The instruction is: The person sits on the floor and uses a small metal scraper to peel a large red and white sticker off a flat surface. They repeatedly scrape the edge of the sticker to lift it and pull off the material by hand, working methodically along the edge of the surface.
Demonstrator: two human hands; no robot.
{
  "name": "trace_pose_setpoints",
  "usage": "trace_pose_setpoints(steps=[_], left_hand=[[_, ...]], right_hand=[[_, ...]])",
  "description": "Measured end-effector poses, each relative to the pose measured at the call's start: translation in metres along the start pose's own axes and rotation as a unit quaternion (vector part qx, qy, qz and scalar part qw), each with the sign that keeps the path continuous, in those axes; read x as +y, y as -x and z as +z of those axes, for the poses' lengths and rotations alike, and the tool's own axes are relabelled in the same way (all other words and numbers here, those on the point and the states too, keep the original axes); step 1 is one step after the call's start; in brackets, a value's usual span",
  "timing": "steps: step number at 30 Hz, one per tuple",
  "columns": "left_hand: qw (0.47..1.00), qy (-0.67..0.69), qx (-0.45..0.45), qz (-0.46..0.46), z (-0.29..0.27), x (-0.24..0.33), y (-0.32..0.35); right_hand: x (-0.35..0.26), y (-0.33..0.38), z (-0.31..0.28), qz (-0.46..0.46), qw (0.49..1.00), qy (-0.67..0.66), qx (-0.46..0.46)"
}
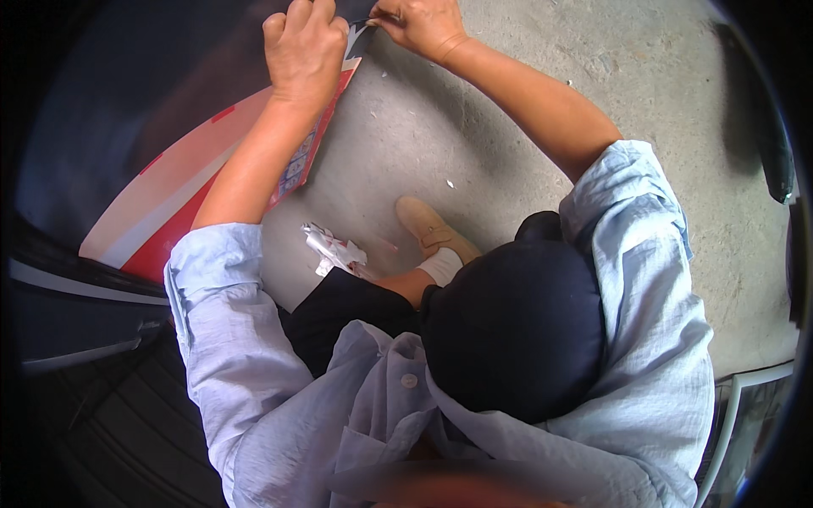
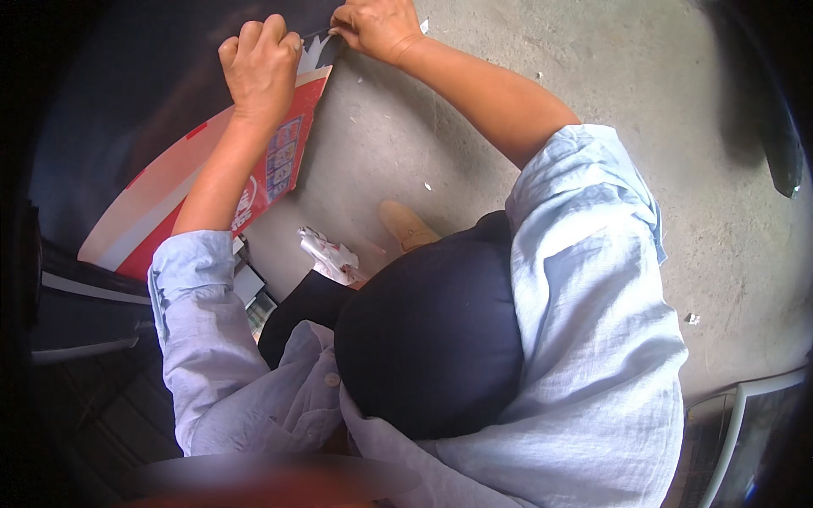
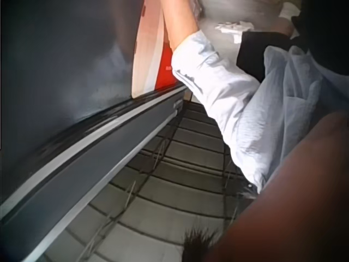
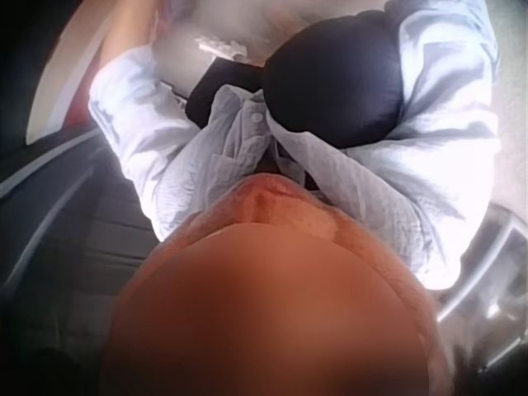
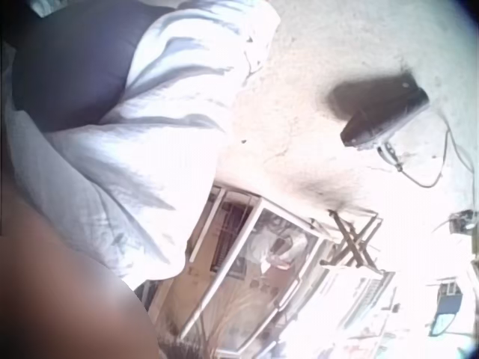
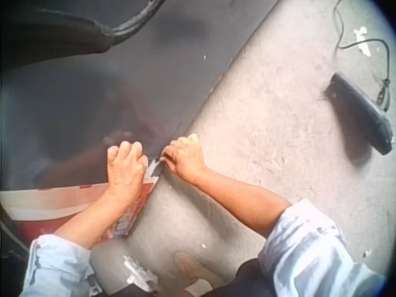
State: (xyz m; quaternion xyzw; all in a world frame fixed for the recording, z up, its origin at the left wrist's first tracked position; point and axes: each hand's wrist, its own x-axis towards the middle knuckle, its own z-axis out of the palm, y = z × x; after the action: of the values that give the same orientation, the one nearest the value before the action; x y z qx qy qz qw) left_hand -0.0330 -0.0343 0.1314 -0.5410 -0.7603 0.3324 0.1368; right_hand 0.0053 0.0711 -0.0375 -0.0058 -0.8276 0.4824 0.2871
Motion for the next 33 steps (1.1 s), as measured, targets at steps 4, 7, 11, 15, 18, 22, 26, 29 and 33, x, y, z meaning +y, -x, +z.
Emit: trace_pose_setpoints(steps=[4,7,11,15,18,22,26,29,33], left_hand=[[1.000,-0.004,-0.018,0.002,0.001,0.000,0.003],[1.000,0.014,0.000,0.007,0.009,0.002,0.007],[1.000,0.019,-0.001,0.010,0.015,0.005,0.008],[0.999,0.041,-0.010,0.019,0.012,0.003,0.010],[0.999,0.049,-0.004,0.020,0.000,0.001,0.001],[0.998,0.029,-0.051,0.025,-0.005,0.005,-0.018],[0.998,0.030,-0.024,0.039,0.000,0.008,-0.022],[0.998,0.042,-0.019,0.049,0.003,0.011,-0.022],[0.997,0.060,-0.016,0.053,0.005,0.014,-0.019]], right_hand=[[0.001,0.003,0.003,-0.003,1.000,0.000,-0.003],[0.002,0.004,0.005,-0.004,1.000,-0.004,-0.007],[0.007,0.008,0.009,-0.004,1.000,0.001,-0.009],[0.008,0.013,0.008,-0.005,0.999,-0.026,-0.031],[0.006,0.011,0.004,0.024,1.000,-0.005,0.000],[0.013,0.008,0.002,0.034,0.999,-0.007,0.015],[0.015,0.009,0.001,0.029,0.999,0.007,0.015],[0.015,0.012,0.000,0.031,0.999,0.022,0.008],[0.015,0.015,0.002,0.035,0.999,0.031,0.000]])
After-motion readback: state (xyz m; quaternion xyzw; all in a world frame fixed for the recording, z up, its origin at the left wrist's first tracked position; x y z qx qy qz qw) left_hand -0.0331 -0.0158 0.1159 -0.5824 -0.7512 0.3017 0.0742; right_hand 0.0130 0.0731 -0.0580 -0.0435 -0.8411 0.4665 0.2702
